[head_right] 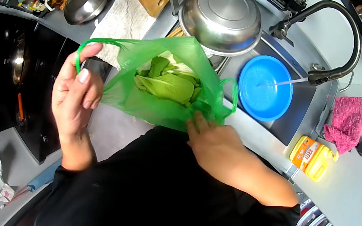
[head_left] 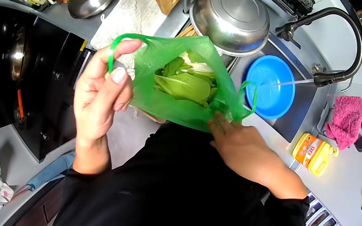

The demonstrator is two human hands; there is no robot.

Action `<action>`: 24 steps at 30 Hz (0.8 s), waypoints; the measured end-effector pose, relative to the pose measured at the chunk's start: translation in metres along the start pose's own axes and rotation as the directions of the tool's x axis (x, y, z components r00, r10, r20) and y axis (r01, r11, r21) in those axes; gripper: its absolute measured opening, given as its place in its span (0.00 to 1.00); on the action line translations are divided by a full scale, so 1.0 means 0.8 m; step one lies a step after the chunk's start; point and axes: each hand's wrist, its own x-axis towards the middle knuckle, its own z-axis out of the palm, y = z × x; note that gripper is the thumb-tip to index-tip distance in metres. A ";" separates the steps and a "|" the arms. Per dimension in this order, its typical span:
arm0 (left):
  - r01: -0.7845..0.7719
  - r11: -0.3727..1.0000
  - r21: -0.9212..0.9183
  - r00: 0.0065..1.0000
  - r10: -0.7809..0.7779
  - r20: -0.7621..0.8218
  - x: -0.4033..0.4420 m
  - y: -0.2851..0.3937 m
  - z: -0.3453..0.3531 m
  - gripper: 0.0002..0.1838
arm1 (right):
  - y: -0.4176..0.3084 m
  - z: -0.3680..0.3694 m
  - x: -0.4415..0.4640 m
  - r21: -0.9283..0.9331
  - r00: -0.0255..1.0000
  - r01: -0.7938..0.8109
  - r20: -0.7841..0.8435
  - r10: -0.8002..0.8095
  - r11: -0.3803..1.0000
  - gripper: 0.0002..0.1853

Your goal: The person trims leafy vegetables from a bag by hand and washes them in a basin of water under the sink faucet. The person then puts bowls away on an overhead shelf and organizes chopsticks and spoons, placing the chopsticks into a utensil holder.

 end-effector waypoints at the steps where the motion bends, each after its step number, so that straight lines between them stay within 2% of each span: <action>1: 0.025 0.999 -0.034 0.999 -0.027 -0.031 -0.004 0.002 -0.002 0.26 | -0.013 -0.025 0.006 -0.008 0.999 0.030 -0.040 -0.031 1.000 0.16; 2: 0.047 0.998 -0.045 0.999 -0.048 -0.019 -0.008 0.004 -0.004 0.26 | -0.020 -0.038 0.016 -0.018 0.995 0.065 -0.080 -0.066 0.998 0.17; 5: 0.132 0.991 -0.013 0.991 -0.132 0.029 -0.013 0.013 -0.002 0.28 | -0.017 -0.022 0.082 0.008 0.930 0.155 -0.339 -0.143 0.988 0.16; 7: 0.154 0.988 -0.005 0.987 -0.154 0.036 -0.018 0.015 -0.002 0.28 | 0.018 0.030 0.159 0.062 0.970 0.069 -0.237 -0.053 0.996 0.16; 9: 0.126 0.991 -0.033 0.992 -0.125 0.024 -0.011 0.014 -0.004 0.28 | 0.053 0.096 0.224 -0.058 0.998 0.064 -0.015 -0.065 0.996 0.13; 11: 0.063 0.997 -0.040 0.998 -0.063 0.005 -0.005 0.011 -0.016 0.23 | 0.045 0.150 0.242 -0.246 0.997 -0.049 -0.070 0.033 0.968 0.12; 13: 0.029 1.000 -0.004 0.998 -0.030 -0.056 -0.001 0.003 -0.025 0.21 | 0.048 0.174 0.235 -0.311 0.986 -0.082 -0.166 0.031 0.947 0.14; 14: 0.022 1.000 -0.019 0.999 -0.022 -0.031 -0.003 -0.003 -0.031 0.18 | 0.051 0.182 0.232 -0.341 0.976 -0.103 -0.215 0.029 0.934 0.14; 17: 0.022 0.999 0.026 0.992 -0.018 -0.122 -0.010 -0.014 -0.032 0.16 | 0.055 0.163 0.215 -0.225 0.973 -0.230 -0.083 0.217 0.947 0.18; 20: -0.004 1.000 -0.018 0.990 0.001 -0.138 -0.009 -0.017 -0.038 0.16 | 0.070 0.132 0.172 0.036 0.948 -0.119 -0.292 0.124 0.992 0.17; 23: 0.010 0.995 0.102 0.969 0.016 -0.245 0.000 -0.016 -0.018 0.17 | 0.070 0.077 0.129 0.403 0.943 -0.075 -0.269 0.196 0.912 0.11; 24: 0.004 0.996 0.084 0.991 0.008 -0.137 0.002 -0.017 -0.029 0.20 | 0.069 0.063 0.113 0.555 0.924 -0.074 -0.274 0.266 0.828 0.11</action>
